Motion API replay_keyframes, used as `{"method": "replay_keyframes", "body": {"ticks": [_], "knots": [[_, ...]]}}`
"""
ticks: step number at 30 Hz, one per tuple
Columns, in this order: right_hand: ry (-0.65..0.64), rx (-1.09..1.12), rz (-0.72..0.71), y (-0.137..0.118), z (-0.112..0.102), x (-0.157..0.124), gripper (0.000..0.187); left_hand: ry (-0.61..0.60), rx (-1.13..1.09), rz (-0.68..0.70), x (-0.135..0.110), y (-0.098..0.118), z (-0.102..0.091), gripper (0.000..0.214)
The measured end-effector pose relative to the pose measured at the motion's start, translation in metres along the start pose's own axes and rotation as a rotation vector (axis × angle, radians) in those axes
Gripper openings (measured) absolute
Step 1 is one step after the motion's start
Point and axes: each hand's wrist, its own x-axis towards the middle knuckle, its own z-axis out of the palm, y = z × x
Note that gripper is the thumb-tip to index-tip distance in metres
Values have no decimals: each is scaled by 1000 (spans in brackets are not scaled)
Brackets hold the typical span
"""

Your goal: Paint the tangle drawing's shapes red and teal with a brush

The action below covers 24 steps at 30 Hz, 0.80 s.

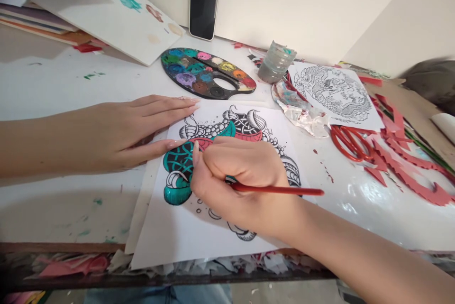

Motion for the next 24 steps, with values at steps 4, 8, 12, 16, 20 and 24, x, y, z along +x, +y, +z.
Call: {"method": "replay_keyframes", "body": {"ticks": [4,8,12,16,20,24], "knots": [[-7,-4,10,-2,0,-1,56,-2,-19,-9,0,1,-1,91],[-5,-72,28,-4,-1,-1,56,-8,-12,-14,0,2,-1,92],[-26,-24,7,-4,-3,0,52,-4,1,-8,2,3,-1,93],[4,21,37,-5,-3,1,54,-6,0,7,1,2,-1,92],[49,61,59,-6,-4,1,51,5,3,9,1,1,-1,93],[-47,54,-29,-2,-8,1,53,-8,1,2,0,1,0,94]]}}
